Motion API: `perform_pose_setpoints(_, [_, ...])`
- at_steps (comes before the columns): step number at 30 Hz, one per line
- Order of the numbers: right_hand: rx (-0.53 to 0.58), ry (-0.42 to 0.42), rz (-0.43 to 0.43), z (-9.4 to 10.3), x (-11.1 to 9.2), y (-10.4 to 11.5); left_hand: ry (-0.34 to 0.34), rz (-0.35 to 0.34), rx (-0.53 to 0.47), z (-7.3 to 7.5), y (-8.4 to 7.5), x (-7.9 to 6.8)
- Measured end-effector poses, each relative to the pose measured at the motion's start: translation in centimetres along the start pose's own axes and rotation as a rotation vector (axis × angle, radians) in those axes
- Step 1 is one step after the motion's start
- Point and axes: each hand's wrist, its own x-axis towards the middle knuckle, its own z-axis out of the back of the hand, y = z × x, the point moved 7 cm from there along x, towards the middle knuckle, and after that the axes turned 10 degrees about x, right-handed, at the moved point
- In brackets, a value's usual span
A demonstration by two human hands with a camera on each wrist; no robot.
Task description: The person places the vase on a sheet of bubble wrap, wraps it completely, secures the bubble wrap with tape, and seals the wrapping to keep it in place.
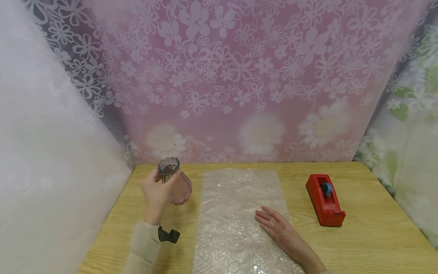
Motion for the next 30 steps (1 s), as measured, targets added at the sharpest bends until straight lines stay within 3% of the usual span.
perform_pose_setpoints(4, [0.013, 0.004, -0.002, 0.1, -0.1, -0.1, 0.062, 0.004, -0.05, -0.4, -1.9, -1.4])
perform_pose_setpoints(8, [-0.068, -0.05, -0.046, 0.3, -0.1, -0.4, 0.144, 0.014, -0.1, -1.0, -3.9, -2.7])
perform_pose_setpoints(11, [-0.111, -0.074, -0.061, 0.2, -0.2, -0.4, 0.194, -0.019, -0.133, -1.5, -5.5, -3.6])
perform_pose_setpoints(16, [-0.07, -0.059, -0.044, -0.2, -0.2, -0.1, 0.245, -0.097, -0.217, -2.5, -7.5, -4.8])
perform_pose_setpoints(21, [-0.068, -0.047, -0.034, -0.3, -0.2, 0.0, 0.308, -0.119, -0.294, -4.2, -8.3, -6.5])
perform_pose_setpoints(25, [-0.078, -0.023, -0.023, -0.4, -0.2, 0.0, 0.398, -0.083, -0.357, -6.1, -8.6, -8.1])
perform_pose_setpoints(30, [-0.061, 0.056, 0.005, -0.9, -0.3, 0.1, 0.459, -0.043, -0.399, -8.2, -9.0, -10.1])
